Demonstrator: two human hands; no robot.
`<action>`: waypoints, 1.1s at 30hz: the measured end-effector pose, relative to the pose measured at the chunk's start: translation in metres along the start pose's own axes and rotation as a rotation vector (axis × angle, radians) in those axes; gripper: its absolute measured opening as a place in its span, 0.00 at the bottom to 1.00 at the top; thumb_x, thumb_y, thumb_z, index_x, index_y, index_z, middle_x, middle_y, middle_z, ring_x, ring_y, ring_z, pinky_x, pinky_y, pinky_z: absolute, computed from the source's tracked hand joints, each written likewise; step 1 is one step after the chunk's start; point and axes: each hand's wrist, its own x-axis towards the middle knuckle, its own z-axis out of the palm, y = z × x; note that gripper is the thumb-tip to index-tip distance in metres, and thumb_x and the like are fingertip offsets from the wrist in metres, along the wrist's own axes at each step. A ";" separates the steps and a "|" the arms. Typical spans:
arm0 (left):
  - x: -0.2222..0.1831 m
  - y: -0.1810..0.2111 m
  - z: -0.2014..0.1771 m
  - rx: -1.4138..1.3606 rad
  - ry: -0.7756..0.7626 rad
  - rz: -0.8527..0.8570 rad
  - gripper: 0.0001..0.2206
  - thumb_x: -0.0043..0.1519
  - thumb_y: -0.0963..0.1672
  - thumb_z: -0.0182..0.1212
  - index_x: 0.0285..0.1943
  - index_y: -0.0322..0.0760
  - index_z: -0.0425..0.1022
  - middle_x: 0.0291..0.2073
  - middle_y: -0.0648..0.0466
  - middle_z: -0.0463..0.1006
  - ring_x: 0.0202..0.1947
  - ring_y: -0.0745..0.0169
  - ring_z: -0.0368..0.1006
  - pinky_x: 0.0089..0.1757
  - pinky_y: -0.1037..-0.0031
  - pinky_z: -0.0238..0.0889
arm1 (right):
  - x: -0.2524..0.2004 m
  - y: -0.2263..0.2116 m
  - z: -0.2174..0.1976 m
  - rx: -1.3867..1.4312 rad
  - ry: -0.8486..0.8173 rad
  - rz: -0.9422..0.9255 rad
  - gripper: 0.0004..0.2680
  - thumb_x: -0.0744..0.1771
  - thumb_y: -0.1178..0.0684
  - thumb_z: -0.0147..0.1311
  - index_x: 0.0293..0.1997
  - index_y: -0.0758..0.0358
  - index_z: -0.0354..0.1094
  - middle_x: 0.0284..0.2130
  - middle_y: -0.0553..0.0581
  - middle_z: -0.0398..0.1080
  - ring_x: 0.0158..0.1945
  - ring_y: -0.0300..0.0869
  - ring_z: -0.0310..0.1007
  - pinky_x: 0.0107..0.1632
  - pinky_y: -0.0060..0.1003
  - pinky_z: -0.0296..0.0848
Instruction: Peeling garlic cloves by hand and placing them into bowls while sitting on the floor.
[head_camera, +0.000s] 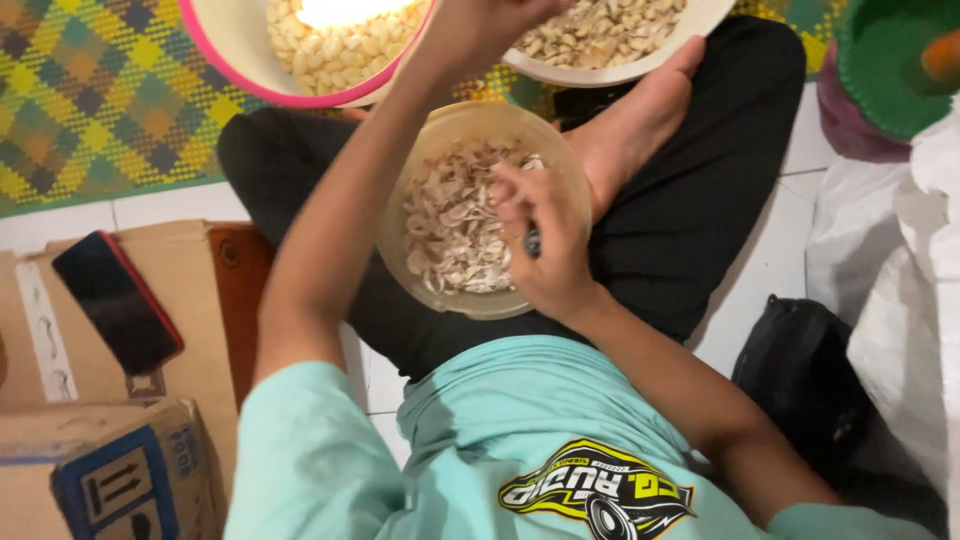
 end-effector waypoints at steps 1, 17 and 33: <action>-0.021 0.012 -0.007 -0.020 0.027 -0.008 0.10 0.62 0.48 0.72 0.37 0.39 0.80 0.31 0.59 0.84 0.33 0.75 0.80 0.36 0.80 0.71 | -0.004 0.005 -0.001 0.026 -0.002 0.066 0.10 0.73 0.57 0.46 0.61 0.66 0.65 0.45 0.60 0.70 0.38 0.46 0.73 0.41 0.38 0.79; -0.226 0.094 0.022 -0.573 0.505 -0.313 0.10 0.63 0.40 0.71 0.53 0.34 0.82 0.43 0.48 0.85 0.43 0.60 0.83 0.47 0.69 0.78 | -0.006 0.018 0.007 0.270 -0.086 0.131 0.08 0.72 0.63 0.50 0.57 0.75 0.63 0.28 0.66 0.73 0.28 0.41 0.71 0.33 0.29 0.68; -0.224 0.097 0.021 -0.690 0.493 -0.325 0.11 0.61 0.41 0.73 0.51 0.36 0.83 0.38 0.51 0.85 0.42 0.70 0.80 0.46 0.74 0.77 | -0.004 0.008 0.004 0.069 -0.083 0.061 0.04 0.69 0.67 0.59 0.48 0.74 0.76 0.34 0.66 0.77 0.35 0.49 0.80 0.36 0.38 0.75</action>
